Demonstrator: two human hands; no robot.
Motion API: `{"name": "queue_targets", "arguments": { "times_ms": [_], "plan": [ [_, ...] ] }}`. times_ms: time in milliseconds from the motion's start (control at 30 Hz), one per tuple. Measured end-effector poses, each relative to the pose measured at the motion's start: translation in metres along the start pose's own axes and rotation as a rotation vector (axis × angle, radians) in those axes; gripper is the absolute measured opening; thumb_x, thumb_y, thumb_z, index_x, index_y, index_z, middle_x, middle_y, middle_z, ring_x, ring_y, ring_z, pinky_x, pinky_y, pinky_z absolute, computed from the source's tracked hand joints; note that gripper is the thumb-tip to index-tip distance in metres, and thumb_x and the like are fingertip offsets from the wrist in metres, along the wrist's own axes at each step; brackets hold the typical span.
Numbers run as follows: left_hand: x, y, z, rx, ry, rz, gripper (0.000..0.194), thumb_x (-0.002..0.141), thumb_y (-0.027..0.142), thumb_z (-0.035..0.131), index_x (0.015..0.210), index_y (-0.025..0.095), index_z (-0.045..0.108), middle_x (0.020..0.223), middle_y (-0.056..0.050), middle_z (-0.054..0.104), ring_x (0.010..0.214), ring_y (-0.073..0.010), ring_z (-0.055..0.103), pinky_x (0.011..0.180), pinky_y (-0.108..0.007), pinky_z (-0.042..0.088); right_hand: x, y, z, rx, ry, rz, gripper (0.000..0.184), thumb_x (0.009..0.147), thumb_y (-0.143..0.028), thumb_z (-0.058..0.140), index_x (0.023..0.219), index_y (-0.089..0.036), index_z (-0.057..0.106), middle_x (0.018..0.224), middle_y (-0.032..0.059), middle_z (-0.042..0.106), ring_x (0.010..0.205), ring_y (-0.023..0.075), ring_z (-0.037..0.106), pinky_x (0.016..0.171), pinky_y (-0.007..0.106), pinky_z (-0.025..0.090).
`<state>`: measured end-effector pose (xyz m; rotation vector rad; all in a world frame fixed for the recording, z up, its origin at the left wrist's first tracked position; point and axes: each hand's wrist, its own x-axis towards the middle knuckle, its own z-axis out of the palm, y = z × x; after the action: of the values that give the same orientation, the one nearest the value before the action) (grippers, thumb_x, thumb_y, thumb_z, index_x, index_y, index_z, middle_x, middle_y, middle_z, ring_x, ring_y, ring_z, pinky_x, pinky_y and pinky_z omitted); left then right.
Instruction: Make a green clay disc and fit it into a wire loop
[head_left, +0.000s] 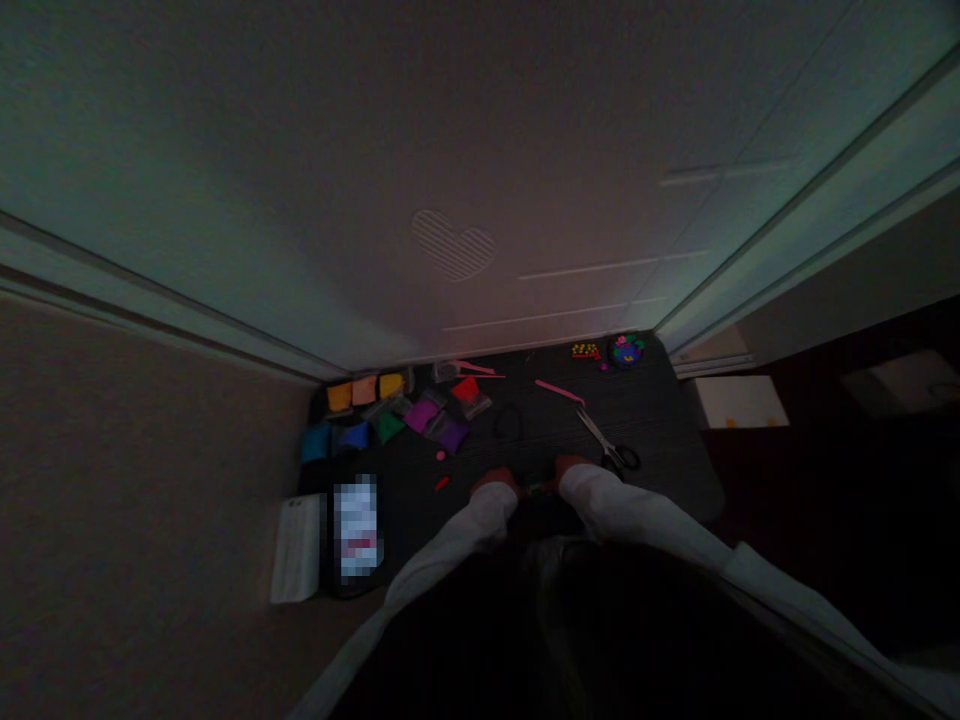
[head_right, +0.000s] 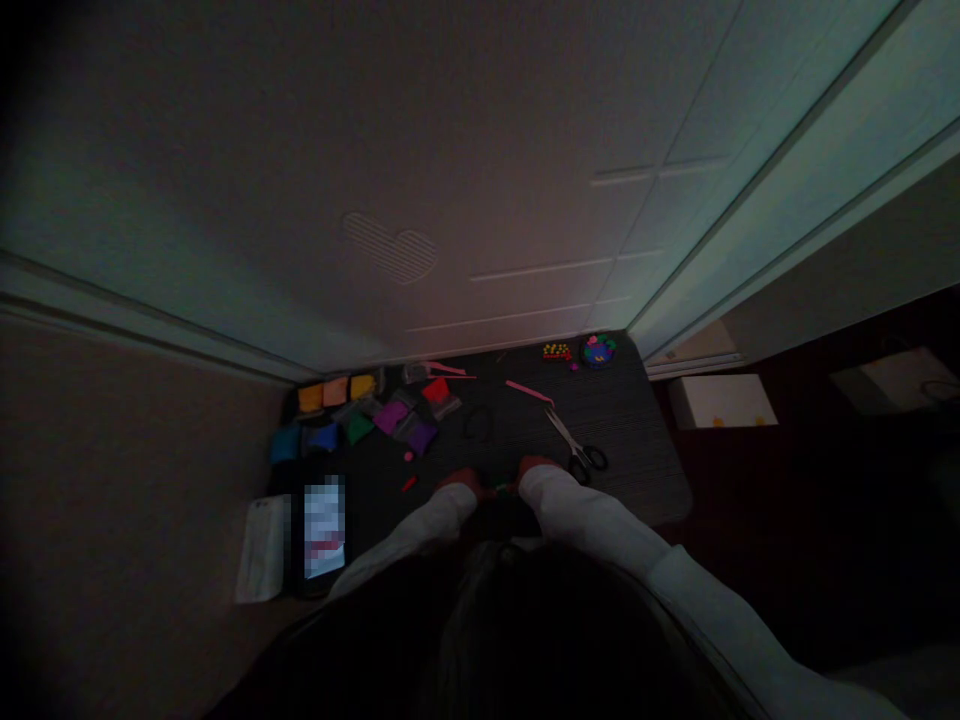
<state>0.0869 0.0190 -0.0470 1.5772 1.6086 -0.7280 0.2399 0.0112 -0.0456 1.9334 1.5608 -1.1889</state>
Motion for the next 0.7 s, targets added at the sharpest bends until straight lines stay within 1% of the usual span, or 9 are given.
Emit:
{"name": "queue_targets", "arguments": {
  "times_ms": [133, 233, 400, 533, 700],
  "plan": [
    [0.004, -0.005, 0.001, -0.027, -0.01, 0.03, 0.055, 0.049, 0.059, 0.056, 0.086, 0.019, 0.059, 0.099, -0.012, 0.06, 0.089, -0.0246, 0.056, 0.068, -0.028, 0.044, 0.002, -0.001, 0.003, 0.018, -0.036, 0.004, 0.054, 0.049, -0.046, 0.066, 0.094, -0.016, 0.058, 0.096, 0.013, 0.06, 0.086, 0.024, 0.058, 0.065, 0.027, 0.045],
    [0.002, -0.006, 0.001, -0.046, -0.007, 0.02, 0.052, 0.049, 0.059, 0.055, 0.082, 0.019, 0.059, 0.1, -0.011, 0.059, 0.09, -0.0239, 0.055, 0.067, -0.026, 0.043, 0.004, 0.002, 0.006, 0.027, -0.045, 0.027, 0.057, 0.05, -0.048, 0.065, 0.097, -0.016, 0.055, 0.099, 0.0135, 0.059, 0.09, 0.0248, 0.056, 0.068, 0.028, 0.044],
    [-0.004, -0.004, 0.0, -0.074, -0.009, -0.028, 0.045, 0.053, 0.057, 0.055, 0.079, 0.021, 0.058, 0.096, -0.008, 0.061, 0.089, -0.0218, 0.056, 0.064, -0.024, 0.043, 0.01, 0.003, 0.006, 0.032, -0.071, 0.058, 0.055, 0.05, -0.048, 0.065, 0.094, -0.016, 0.055, 0.099, 0.0132, 0.058, 0.091, 0.0252, 0.055, 0.07, 0.029, 0.044],
    [-0.005, -0.001, 0.0, -0.086, -0.017, -0.06, 0.048, 0.053, 0.06, 0.053, 0.079, 0.019, 0.057, 0.096, -0.01, 0.06, 0.088, -0.0224, 0.056, 0.063, -0.025, 0.042, 0.01, 0.0, 0.006, 0.043, -0.087, 0.07, 0.053, 0.052, -0.046, 0.065, 0.094, -0.016, 0.055, 0.098, 0.0133, 0.059, 0.09, 0.0246, 0.056, 0.069, 0.029, 0.044],
    [-0.006, 0.0, 0.0, -0.097, -0.027, -0.067, 0.048, 0.054, 0.059, 0.053, 0.081, 0.019, 0.056, 0.096, -0.011, 0.06, 0.086, -0.0237, 0.056, 0.063, -0.027, 0.043, 0.004, -0.004, 0.007, 0.056, -0.09, 0.054, 0.049, 0.056, -0.045, 0.062, 0.095, -0.015, 0.054, 0.098, 0.0146, 0.058, 0.091, 0.0262, 0.055, 0.069, 0.03, 0.043]
  ]
}}
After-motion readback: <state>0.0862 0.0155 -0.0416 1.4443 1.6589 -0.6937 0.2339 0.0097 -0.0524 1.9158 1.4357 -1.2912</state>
